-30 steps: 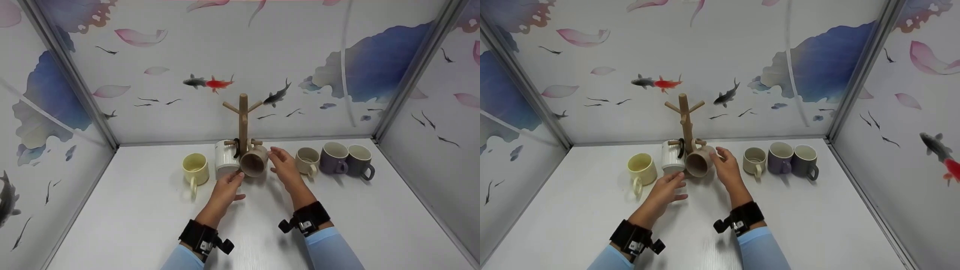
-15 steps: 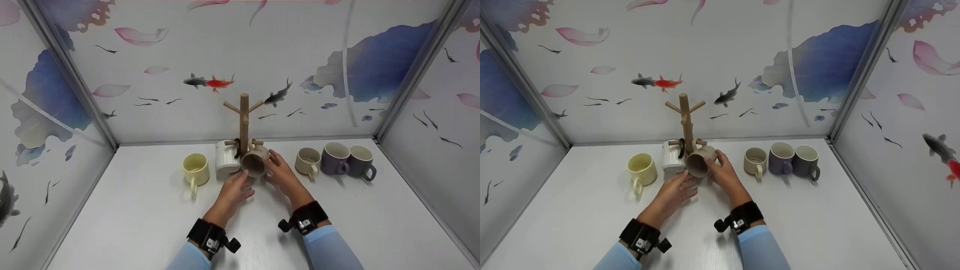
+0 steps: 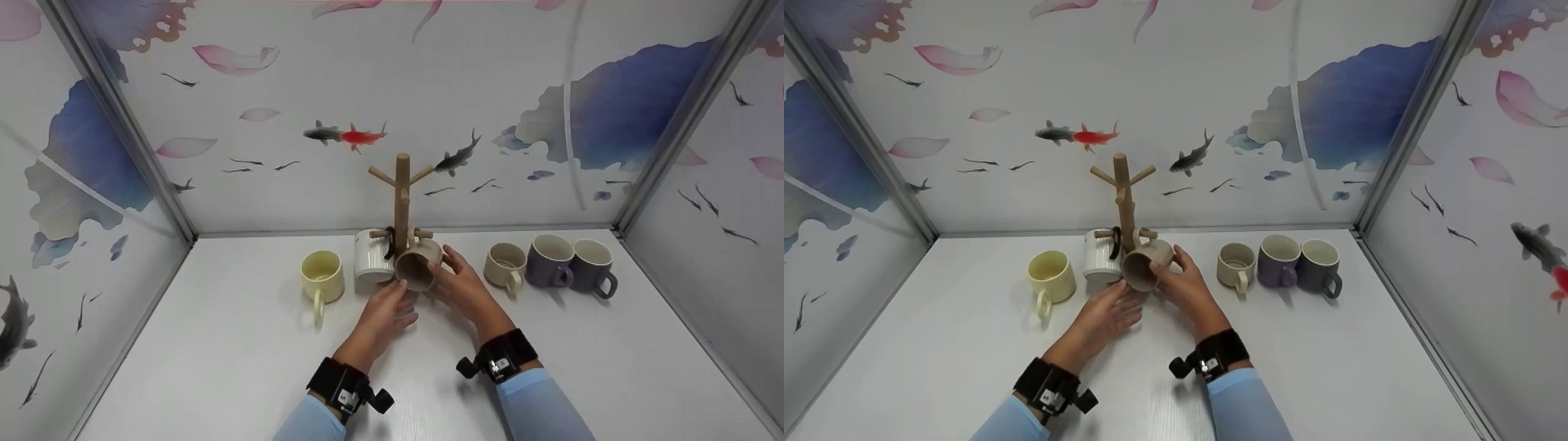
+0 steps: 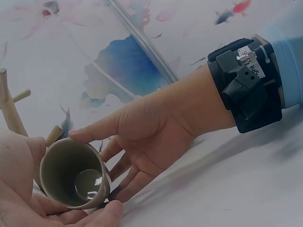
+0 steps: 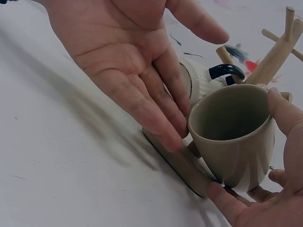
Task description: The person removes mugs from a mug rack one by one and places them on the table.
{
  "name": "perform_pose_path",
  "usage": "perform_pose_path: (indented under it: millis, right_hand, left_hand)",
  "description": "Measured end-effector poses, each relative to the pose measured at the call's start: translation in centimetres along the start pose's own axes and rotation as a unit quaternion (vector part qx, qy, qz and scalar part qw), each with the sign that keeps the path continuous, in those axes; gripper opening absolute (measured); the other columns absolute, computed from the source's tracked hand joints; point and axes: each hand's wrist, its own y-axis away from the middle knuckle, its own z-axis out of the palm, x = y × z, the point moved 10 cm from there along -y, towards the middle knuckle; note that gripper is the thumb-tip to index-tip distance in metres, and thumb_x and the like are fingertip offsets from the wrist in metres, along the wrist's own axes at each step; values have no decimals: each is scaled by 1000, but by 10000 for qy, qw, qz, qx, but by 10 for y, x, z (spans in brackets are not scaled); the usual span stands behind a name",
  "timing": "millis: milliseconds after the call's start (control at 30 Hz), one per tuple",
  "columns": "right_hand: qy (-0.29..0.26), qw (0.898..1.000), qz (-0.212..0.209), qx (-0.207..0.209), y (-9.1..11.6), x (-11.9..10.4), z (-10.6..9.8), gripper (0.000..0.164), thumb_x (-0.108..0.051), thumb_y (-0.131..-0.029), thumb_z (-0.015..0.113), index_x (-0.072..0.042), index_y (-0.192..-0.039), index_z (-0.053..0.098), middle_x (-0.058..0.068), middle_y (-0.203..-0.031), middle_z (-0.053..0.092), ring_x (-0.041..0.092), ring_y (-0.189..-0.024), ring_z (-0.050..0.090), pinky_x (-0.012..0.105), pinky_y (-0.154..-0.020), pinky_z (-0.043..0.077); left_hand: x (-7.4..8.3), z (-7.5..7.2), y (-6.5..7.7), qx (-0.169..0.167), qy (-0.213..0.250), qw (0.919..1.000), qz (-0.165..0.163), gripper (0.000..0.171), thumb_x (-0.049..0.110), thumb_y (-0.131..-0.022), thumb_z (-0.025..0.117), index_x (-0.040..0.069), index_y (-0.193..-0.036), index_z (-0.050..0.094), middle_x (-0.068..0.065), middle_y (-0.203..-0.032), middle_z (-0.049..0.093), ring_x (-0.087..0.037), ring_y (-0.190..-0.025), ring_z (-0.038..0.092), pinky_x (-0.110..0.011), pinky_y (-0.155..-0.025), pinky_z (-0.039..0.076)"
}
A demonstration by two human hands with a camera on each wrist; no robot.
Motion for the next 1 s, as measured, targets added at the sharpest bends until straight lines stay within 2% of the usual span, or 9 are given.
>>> perform_pose_path:
  millis: [167,333,467,600,833,1000]
  right_hand:
    - [128,9997,-75,191,1,-1,-5,95,-23,-109,81,-19,-183,22,17,-190,21,47,-162,49,56,-130,49]
    - [408,9985,-113,337,1,-2,-10,92,-26,-107,83,-11,-181,30,19,-186,31,42,-157,56,51,-130,49]
    - [292,9990,-43,321,0,-1,-12,91,-27,-107,83,-9,-180,31,18,-185,33,41,-154,59,51,-130,50]
    - [46,9995,59,299,0,2,-13,90,-26,-107,83,-12,-180,32,15,-186,33,42,-155,58,54,-130,49]
    - [-206,9995,-101,222,2,-6,-17,86,-18,-109,78,-8,-180,29,17,-187,28,44,-162,49,52,-133,46]
    - [-396,9989,-176,175,4,-10,-20,84,-13,-109,75,-6,-180,29,21,-185,29,43,-162,48,42,-125,55]
  left_hand:
    - [-3,1,-1,-56,12,10000,-58,74,37,-122,53,-3,-178,25,-35,-176,42,-52,-163,45,-54,-126,54]
    - [-4,2,0,-123,-69,9999,-22,74,38,-122,53,1,-179,25,-34,-176,42,-52,-164,44,-56,-127,53]
    - [-1,1,0,-103,-129,9999,36,75,39,-121,54,1,-179,25,-35,-175,43,-53,-163,45,-57,-126,54]
    - [0,2,1,-98,-201,9997,65,76,40,-121,54,1,-179,25,-35,-175,43,-53,-162,47,-55,-124,56]
    - [3,6,6,-144,-368,9992,73,73,40,-121,54,4,-179,28,-31,-178,41,-49,-162,49,-53,-123,57]
    - [6,9,8,-152,-487,9987,44,70,36,-120,57,8,-179,33,-27,-180,41,-46,-162,50,-52,-121,59]
